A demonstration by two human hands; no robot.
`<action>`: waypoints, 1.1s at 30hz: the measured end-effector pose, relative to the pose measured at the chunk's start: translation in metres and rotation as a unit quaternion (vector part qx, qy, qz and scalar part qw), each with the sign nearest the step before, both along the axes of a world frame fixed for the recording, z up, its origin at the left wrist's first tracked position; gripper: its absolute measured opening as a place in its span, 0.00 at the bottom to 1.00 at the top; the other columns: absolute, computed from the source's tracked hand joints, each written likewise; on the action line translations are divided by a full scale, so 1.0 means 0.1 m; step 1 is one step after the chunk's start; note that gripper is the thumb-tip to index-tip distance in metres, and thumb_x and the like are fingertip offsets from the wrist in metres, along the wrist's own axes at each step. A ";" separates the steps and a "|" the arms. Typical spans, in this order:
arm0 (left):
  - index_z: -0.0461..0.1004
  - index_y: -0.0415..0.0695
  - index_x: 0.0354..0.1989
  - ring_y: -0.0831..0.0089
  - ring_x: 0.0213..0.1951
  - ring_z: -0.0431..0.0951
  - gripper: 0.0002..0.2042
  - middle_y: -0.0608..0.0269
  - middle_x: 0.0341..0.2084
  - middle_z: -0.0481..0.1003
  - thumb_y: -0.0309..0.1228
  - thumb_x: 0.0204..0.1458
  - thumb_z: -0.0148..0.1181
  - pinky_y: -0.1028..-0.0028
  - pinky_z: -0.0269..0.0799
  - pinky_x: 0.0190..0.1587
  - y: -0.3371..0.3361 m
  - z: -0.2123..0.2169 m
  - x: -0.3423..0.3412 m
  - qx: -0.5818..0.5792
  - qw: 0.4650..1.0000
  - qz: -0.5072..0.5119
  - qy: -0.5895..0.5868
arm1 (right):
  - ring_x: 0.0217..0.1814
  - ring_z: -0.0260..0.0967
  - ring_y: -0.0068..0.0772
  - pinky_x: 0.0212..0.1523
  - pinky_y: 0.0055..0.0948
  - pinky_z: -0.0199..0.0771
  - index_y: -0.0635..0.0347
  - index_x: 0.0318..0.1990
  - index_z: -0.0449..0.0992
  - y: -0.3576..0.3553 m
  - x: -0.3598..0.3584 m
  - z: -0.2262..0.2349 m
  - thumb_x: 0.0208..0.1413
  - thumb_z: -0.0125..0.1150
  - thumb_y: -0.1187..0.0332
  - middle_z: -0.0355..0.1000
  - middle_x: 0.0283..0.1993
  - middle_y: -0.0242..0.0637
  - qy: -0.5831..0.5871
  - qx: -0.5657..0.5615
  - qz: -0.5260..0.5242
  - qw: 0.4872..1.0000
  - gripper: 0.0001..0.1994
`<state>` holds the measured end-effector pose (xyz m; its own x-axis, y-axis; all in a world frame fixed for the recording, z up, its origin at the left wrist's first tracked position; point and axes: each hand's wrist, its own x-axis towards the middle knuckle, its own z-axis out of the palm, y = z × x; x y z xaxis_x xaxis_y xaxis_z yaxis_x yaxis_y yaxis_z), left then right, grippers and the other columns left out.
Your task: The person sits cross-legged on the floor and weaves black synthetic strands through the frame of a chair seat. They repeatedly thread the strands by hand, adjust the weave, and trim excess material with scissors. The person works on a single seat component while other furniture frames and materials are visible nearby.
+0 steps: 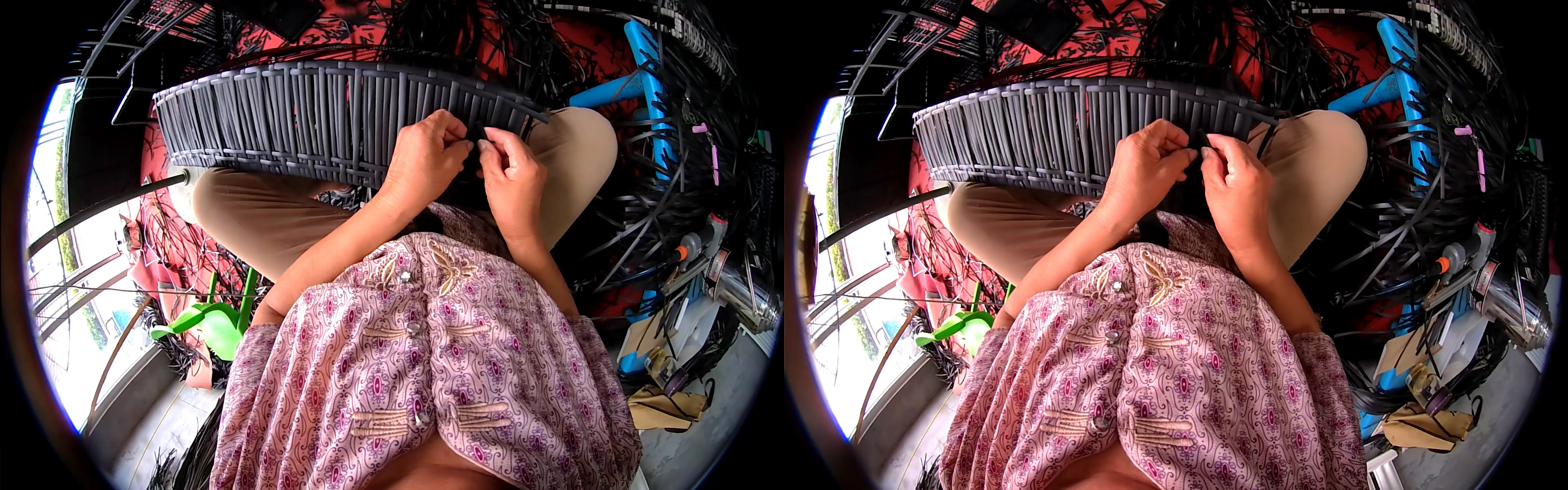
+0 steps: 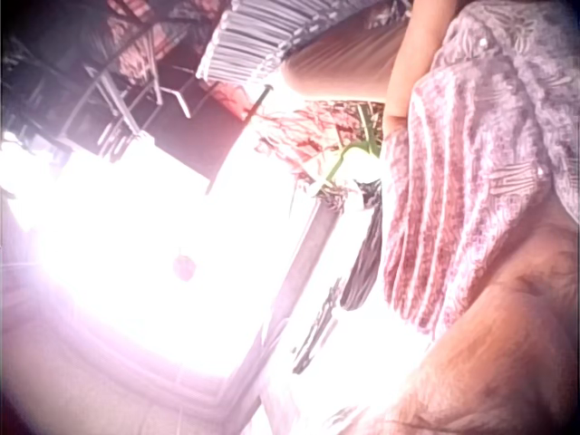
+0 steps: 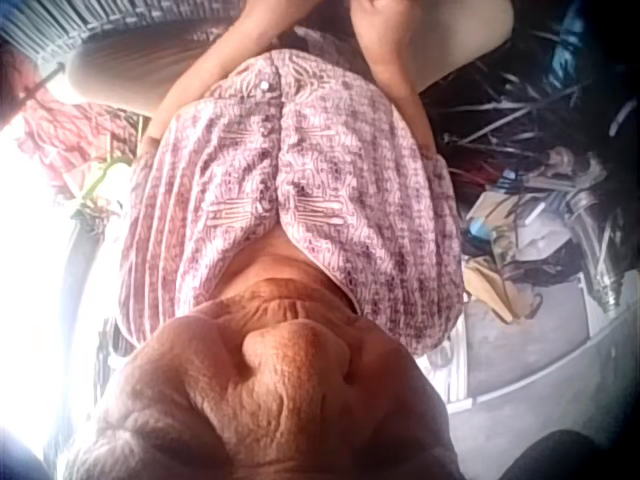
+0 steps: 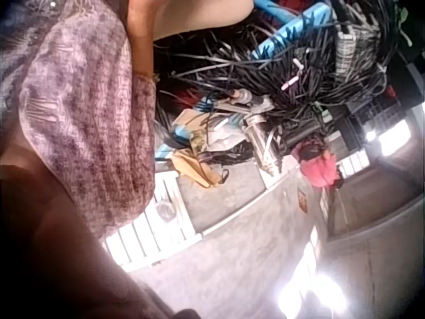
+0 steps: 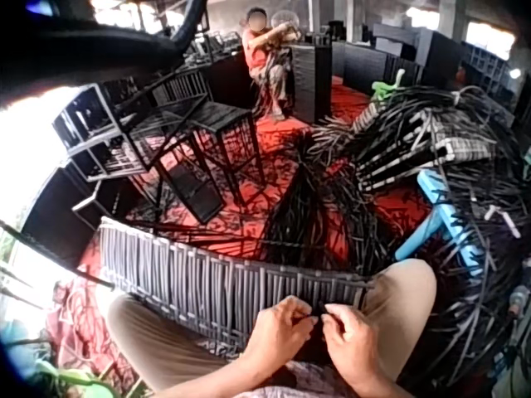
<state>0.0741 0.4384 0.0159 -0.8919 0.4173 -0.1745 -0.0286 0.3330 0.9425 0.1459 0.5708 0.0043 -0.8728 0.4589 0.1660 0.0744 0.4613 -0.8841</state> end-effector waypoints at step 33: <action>0.75 0.35 0.40 0.74 0.22 0.78 0.05 0.57 0.27 0.77 0.24 0.59 0.60 0.75 0.73 0.26 -0.49 0.29 0.04 0.059 0.978 -0.044 0.197 | 0.41 0.78 0.42 0.42 0.35 0.78 0.62 0.43 0.80 -0.15 -0.11 0.46 0.57 0.67 0.73 0.77 0.44 0.41 0.073 0.138 0.145 0.977 0.07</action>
<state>0.0780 0.3890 0.0447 -0.8393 0.4927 0.2298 0.3688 0.2055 0.9065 0.1345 0.5562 0.0500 -0.9175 0.1149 0.3808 -0.2129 0.6668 -0.7142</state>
